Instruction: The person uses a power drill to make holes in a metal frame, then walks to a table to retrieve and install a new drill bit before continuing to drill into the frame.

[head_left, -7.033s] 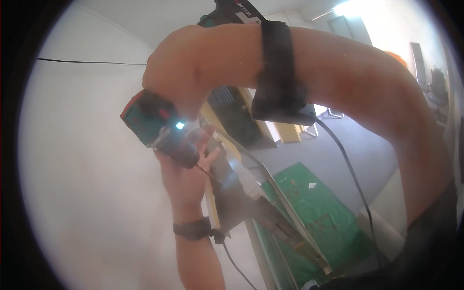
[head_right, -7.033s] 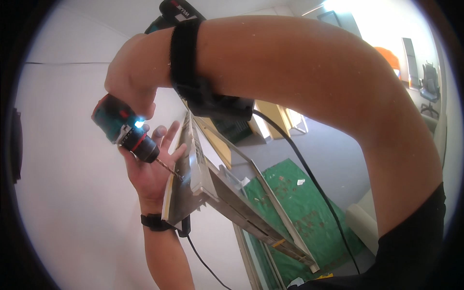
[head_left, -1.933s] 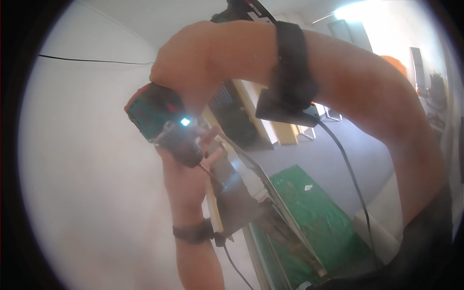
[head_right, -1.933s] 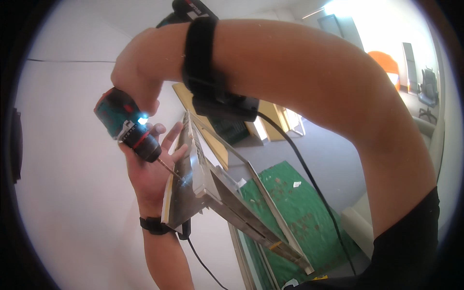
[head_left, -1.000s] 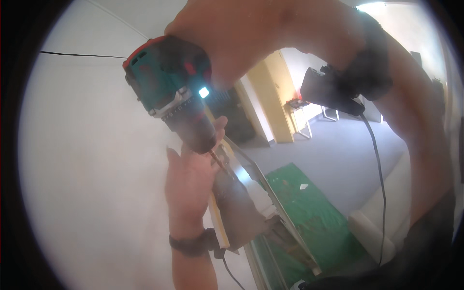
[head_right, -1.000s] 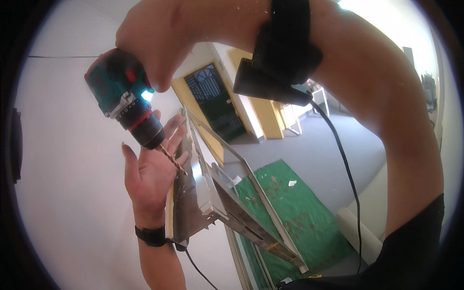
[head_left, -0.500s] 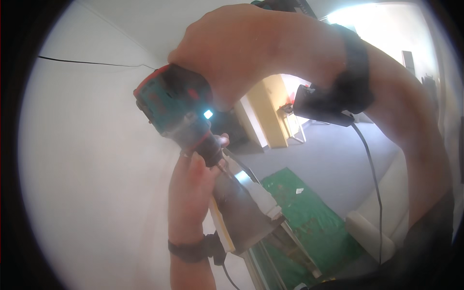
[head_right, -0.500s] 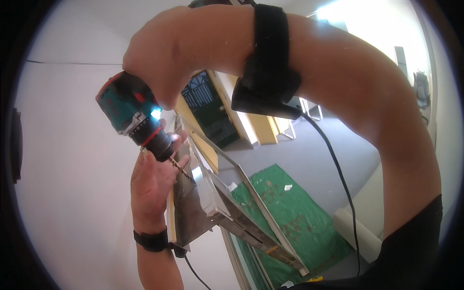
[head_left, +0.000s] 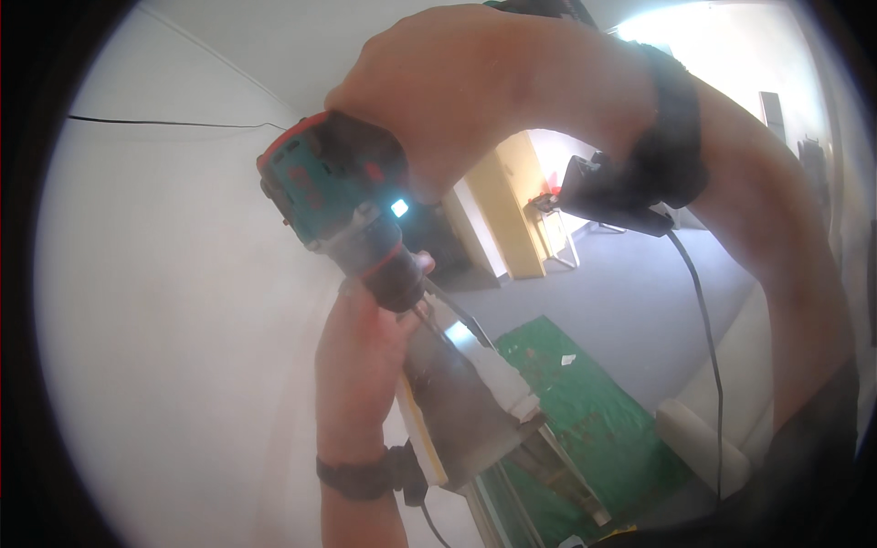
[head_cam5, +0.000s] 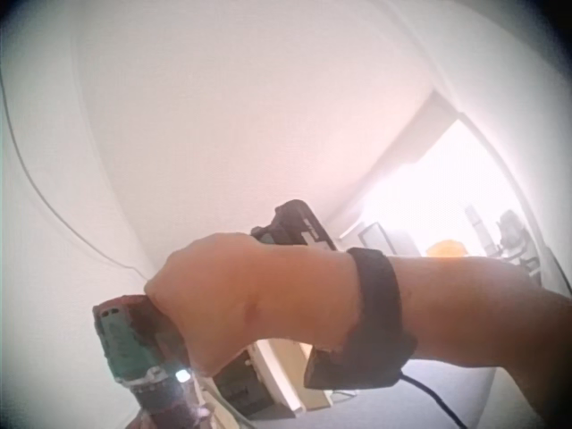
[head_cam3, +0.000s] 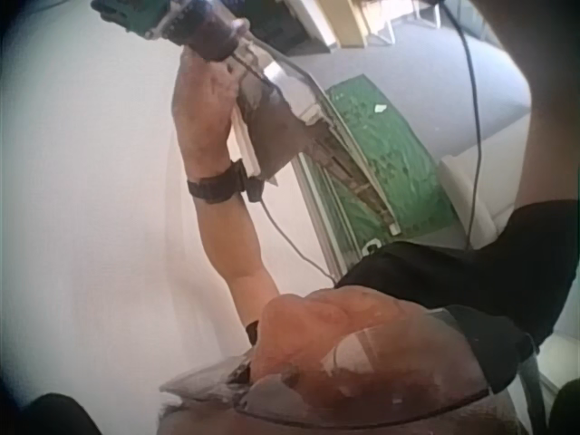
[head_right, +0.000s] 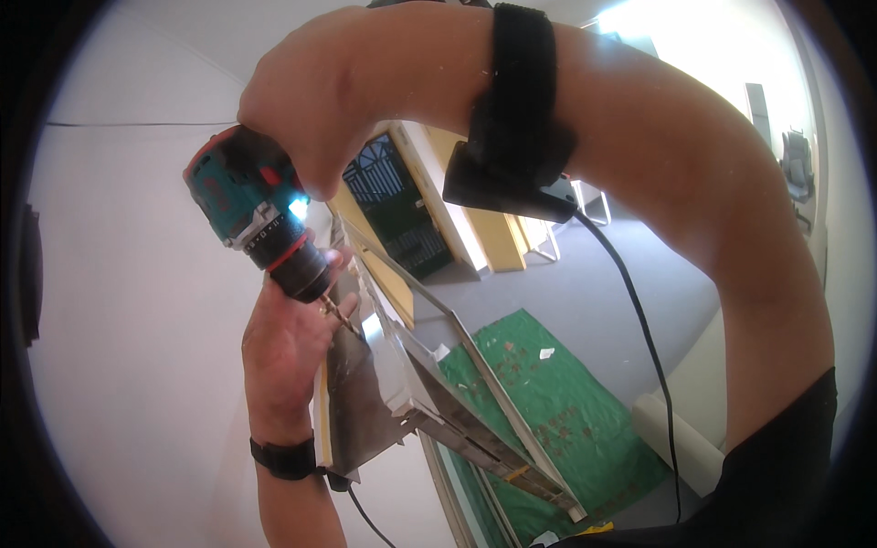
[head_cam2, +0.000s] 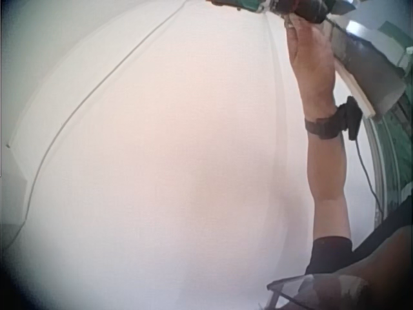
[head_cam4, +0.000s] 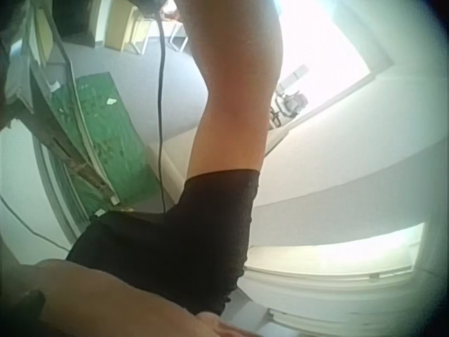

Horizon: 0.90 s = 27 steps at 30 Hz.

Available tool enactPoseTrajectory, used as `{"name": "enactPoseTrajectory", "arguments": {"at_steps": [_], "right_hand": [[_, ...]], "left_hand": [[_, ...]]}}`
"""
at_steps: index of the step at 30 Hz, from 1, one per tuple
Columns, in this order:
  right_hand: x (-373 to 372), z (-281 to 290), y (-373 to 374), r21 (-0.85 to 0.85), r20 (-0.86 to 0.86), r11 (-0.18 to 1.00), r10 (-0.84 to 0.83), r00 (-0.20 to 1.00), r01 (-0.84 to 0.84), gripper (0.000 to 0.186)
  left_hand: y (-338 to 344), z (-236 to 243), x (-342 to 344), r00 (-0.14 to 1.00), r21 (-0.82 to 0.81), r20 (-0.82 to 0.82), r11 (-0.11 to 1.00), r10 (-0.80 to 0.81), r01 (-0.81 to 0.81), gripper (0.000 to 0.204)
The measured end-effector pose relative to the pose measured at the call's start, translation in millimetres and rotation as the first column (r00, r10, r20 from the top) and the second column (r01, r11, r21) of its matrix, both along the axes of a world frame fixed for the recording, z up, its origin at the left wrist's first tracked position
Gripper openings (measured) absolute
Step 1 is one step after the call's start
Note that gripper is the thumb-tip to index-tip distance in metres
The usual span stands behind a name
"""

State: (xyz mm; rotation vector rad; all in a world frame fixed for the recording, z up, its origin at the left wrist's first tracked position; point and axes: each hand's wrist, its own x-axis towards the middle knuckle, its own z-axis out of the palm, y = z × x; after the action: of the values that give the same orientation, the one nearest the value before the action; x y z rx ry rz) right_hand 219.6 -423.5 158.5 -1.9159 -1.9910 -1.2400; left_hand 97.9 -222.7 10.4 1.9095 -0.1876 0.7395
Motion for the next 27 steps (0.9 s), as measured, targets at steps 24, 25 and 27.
{"name": "enactPoseTrajectory", "arguments": {"at_steps": [24,25,27], "right_hand": [[16.5,3.6,40.2,-0.013,-0.005,0.994,-0.105,0.994,0.105,0.028],[0.5,5.6,34.0,-0.038,-0.016,0.992,-0.119,0.993,0.118,0.028],[-1.3,-2.6,32.3,0.000,0.019,0.992,-0.130,0.991,0.130,0.028]], "left_hand": [[13.1,-1.5,37.1,0.999,-0.135,0.045,0.990,-0.021,0.027,0.082],[6.9,4.5,19.5,0.997,-0.099,0.060,0.994,0.040,-0.034,0.082],[10.9,3.3,17.3,0.996,-0.117,0.070,0.992,0.051,-0.043,0.084]]}}
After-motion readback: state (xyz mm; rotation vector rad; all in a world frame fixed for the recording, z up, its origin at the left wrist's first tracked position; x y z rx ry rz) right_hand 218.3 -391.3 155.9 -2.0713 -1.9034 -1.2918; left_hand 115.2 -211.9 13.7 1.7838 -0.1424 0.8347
